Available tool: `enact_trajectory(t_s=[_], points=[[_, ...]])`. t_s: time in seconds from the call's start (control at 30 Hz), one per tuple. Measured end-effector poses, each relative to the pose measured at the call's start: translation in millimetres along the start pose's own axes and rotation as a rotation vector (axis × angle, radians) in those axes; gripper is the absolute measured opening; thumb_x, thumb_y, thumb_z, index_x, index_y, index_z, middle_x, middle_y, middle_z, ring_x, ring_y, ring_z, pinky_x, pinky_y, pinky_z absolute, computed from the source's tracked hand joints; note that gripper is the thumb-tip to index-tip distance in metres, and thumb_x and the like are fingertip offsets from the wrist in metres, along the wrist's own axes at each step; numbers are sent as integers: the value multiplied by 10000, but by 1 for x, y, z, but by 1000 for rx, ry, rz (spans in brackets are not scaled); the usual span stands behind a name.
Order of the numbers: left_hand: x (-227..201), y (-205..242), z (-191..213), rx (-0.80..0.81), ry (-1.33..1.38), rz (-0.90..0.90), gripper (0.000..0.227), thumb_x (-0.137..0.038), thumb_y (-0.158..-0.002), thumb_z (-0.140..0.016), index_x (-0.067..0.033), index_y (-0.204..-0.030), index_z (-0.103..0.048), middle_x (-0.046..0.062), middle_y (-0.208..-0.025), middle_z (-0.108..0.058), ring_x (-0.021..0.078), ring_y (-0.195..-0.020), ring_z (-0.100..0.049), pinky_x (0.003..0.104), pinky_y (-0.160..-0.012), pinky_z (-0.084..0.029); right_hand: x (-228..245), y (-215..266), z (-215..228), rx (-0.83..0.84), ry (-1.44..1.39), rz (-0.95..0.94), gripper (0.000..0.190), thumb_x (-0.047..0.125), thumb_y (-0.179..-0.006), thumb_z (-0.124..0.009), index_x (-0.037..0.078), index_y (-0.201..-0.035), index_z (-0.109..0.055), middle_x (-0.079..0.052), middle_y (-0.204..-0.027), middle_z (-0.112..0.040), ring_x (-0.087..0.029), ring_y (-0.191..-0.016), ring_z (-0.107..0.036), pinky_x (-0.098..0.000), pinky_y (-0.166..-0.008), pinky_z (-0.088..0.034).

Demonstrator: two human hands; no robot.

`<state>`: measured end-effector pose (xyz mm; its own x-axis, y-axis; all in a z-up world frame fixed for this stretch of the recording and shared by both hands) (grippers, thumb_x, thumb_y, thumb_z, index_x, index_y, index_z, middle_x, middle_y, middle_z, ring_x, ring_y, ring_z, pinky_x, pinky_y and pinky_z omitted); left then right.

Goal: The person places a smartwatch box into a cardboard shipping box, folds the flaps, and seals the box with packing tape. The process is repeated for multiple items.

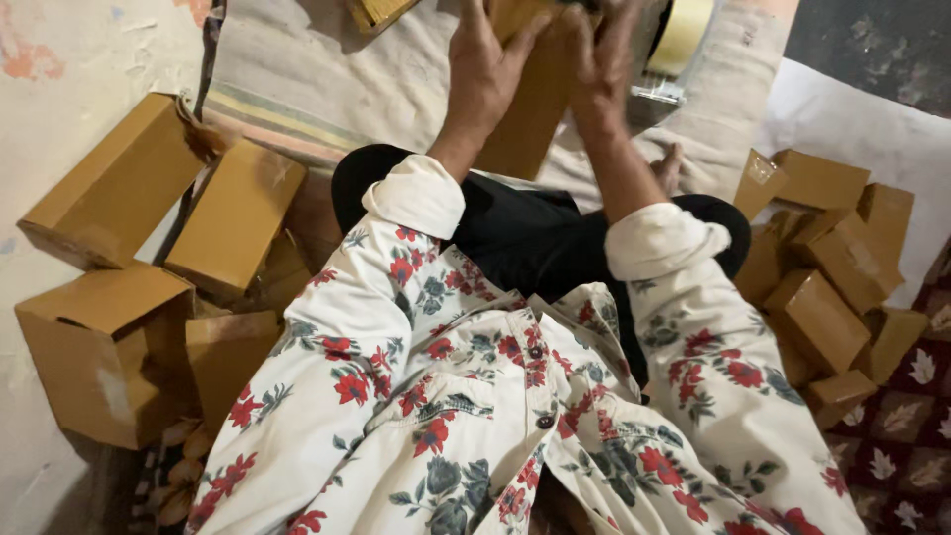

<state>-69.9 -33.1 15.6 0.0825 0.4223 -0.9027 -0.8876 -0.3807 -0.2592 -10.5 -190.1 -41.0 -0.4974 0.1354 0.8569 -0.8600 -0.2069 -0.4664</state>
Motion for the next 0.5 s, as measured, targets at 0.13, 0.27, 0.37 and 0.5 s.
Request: enact_trajectory(t_s=[0.13, 0.27, 0.37, 0.5], points=[[-36, 16, -9, -20, 210, -57, 592, -240, -1009, -750, -19, -1439, -407, 235, -1371, -622, 351, -1268, -648, 413, -1041, -565, 29, -4, 37, -57, -267, -96, 411, 139, -1109, -720, 78, -1395, -431, -103, -1308, -557, -165, -1182, -553, -308, -1006, -477], [-24, 71, -4, 92, 146, 19, 445, -238, -1038, -739, -31, -1333, -478, 177, -1267, -687, 277, -1159, -709, 394, -974, -580, 49, 61, 38, -112, -239, -319, 232, 162, -1056, -732, 60, -1160, -551, -17, -986, -592, -106, -882, -557, -286, -774, -486], [-8, 112, 2, 99, 53, 85, 437, -238, -973, -776, -23, -1264, -532, 189, -1182, -685, 291, -1083, -688, 385, -905, -561, 56, 112, 29, -112, -151, -427, 170, 132, -1029, -739, 65, -1042, -584, 8, -919, -557, -82, -843, -512, -254, -749, -461], [12, 148, 5, 129, 22, 157, 396, -243, -943, -797, -8, -1154, -559, 174, -1073, -682, 293, -981, -666, 394, -854, -540, 45, 153, 25, -144, -211, -537, 186, 116, -1028, -745, 59, -966, -579, 1, -914, -574, -82, -839, -504, -268, -745, -460]])
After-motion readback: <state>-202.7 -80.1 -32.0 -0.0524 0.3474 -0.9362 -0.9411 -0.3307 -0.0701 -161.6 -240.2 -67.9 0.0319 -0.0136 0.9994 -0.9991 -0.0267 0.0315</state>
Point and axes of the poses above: each hand's wrist, its own y-axis away from the middle knuckle, its own z-axis out of the back of the hand, x = y × z, the point moved 1 cm from there along -y, towards the middle knuckle
